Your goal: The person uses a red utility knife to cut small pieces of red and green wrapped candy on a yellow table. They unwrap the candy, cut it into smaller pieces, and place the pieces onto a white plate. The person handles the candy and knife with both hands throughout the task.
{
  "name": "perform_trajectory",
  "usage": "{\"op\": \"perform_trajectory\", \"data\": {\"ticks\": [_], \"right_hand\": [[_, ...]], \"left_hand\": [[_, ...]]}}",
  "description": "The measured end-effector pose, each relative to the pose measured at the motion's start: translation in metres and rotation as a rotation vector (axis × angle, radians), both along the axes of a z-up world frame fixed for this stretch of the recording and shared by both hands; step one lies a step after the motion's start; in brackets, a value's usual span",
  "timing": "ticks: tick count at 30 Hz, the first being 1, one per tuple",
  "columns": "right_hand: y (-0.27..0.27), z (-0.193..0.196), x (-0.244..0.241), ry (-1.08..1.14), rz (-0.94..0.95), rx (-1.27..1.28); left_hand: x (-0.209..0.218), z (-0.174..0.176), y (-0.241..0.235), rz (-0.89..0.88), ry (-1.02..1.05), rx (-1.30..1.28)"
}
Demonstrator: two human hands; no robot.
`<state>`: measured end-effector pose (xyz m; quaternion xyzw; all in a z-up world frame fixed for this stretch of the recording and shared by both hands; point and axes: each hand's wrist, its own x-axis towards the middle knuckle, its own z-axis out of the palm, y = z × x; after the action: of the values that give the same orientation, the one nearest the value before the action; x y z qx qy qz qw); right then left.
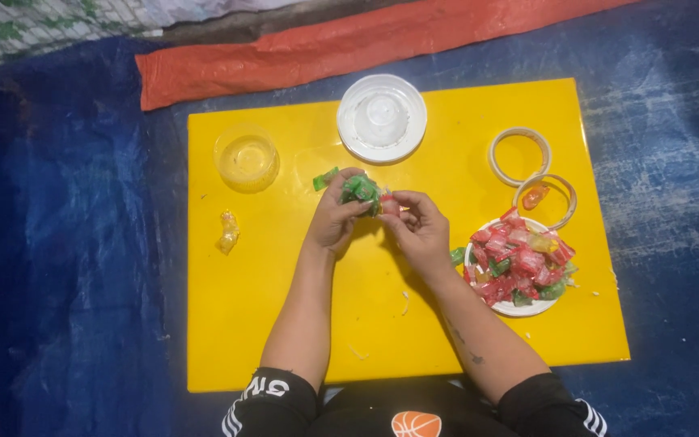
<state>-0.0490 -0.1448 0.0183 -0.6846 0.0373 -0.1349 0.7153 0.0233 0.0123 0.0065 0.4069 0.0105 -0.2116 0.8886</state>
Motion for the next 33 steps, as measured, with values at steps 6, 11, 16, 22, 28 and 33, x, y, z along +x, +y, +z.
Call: {"op": "perform_trajectory", "data": {"ticks": [6,11,16,22,28,33], "right_hand": [[-0.007,0.043,-0.021,-0.356,-0.093,-0.445],[-0.039,0.061,-0.071,-0.325,-0.098,-0.49],[-0.106,0.062,-0.12,-0.292,-0.263,-0.645],[-0.166,0.069,-0.153,-0.24,-0.544,-0.944],[-0.158,0.063,-0.143,0.024,-0.531,-0.834],[-0.176,0.009,-0.143,-0.082,-0.554,-1.027]], "left_hand": [[0.001,-0.005,-0.001,-0.011,0.012,0.009],[0.004,-0.012,-0.003,-0.035,0.005,-0.01],[0.003,-0.004,-0.001,-0.045,-0.024,-0.019],[0.001,-0.002,-0.001,-0.057,0.034,0.033],[0.002,-0.011,-0.003,-0.027,0.056,0.013],[-0.001,-0.018,-0.003,0.013,0.028,-0.209]]}}
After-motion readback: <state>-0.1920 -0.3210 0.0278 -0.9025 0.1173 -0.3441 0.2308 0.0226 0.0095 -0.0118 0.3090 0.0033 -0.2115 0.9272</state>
